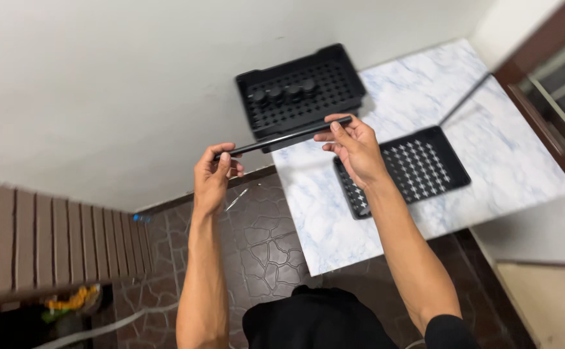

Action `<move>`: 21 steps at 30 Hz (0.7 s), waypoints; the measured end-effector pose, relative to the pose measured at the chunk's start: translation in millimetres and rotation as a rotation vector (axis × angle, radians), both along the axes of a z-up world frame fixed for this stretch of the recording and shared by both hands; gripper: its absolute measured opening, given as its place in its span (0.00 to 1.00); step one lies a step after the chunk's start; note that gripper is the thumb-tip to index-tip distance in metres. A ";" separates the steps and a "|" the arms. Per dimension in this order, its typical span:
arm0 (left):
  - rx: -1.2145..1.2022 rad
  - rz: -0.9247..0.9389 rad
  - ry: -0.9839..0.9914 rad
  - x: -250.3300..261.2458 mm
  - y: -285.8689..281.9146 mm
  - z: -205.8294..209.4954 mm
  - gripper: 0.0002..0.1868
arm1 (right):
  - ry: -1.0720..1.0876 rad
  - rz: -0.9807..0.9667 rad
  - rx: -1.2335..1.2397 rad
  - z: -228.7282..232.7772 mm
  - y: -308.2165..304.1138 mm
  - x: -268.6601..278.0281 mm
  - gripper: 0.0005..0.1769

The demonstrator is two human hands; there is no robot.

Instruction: The person assembles a black plastic tray by inserting four long black rods into corner holes and securing them with small black caps. The tray is handled and rotated on a white marble-patterned table while the rods are attached one by one.

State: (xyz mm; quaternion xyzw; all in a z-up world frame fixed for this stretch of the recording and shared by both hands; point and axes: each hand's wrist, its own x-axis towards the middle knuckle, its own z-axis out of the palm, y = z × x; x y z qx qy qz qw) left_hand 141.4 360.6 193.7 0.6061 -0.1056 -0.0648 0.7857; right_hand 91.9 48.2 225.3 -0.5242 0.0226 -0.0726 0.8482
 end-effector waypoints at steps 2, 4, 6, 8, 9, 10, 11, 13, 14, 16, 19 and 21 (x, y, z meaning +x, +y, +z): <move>-0.115 0.064 0.014 -25.1 14.6 -3.3 0.14 | 0.006 0.083 0.030 -4.0 16.6 1.7 0.12; -0.167 0.141 0.036 -60.0 33.5 -8.4 0.15 | 0.025 0.174 0.042 -12.2 33.5 0.2 0.12; -0.159 0.212 0.049 -91.6 50.6 -10.1 0.16 | 0.041 0.255 0.056 -20.4 47.2 -3.0 0.12; -0.045 0.237 0.018 -125.8 64.4 -12.6 0.15 | 0.071 0.323 0.076 -31.0 60.9 -10.2 0.12; 0.014 0.247 0.014 -147.3 69.9 -15.7 0.15 | 0.089 0.333 0.076 -38.3 68.7 -16.1 0.13; 0.088 0.264 0.035 -167.0 70.7 -19.4 0.14 | 0.100 0.342 0.071 -43.3 73.9 -17.6 0.14; 0.161 0.280 0.058 -188.3 69.6 -23.4 0.13 | 0.111 0.351 0.066 -48.0 78.2 -20.5 0.15; 0.301 0.299 0.114 -236.0 65.3 -30.7 0.13 | 0.119 0.404 0.049 -57.4 90.4 -30.8 0.16; 0.373 0.296 0.139 -256.4 60.6 -33.2 0.14 | 0.117 0.433 0.048 -61.9 99.7 -36.0 0.17; 0.450 0.303 0.192 -295.1 50.0 -34.7 0.14 | 0.128 0.509 0.003 -68.8 115.6 -52.9 0.16; 0.439 0.333 0.267 -346.5 34.6 -35.8 0.15 | 0.151 0.599 -0.122 -78.2 142.2 -84.6 0.14; 0.398 0.371 0.313 -375.3 22.9 -40.7 0.16 | 0.182 0.672 -0.230 -84.4 149.7 -108.5 0.14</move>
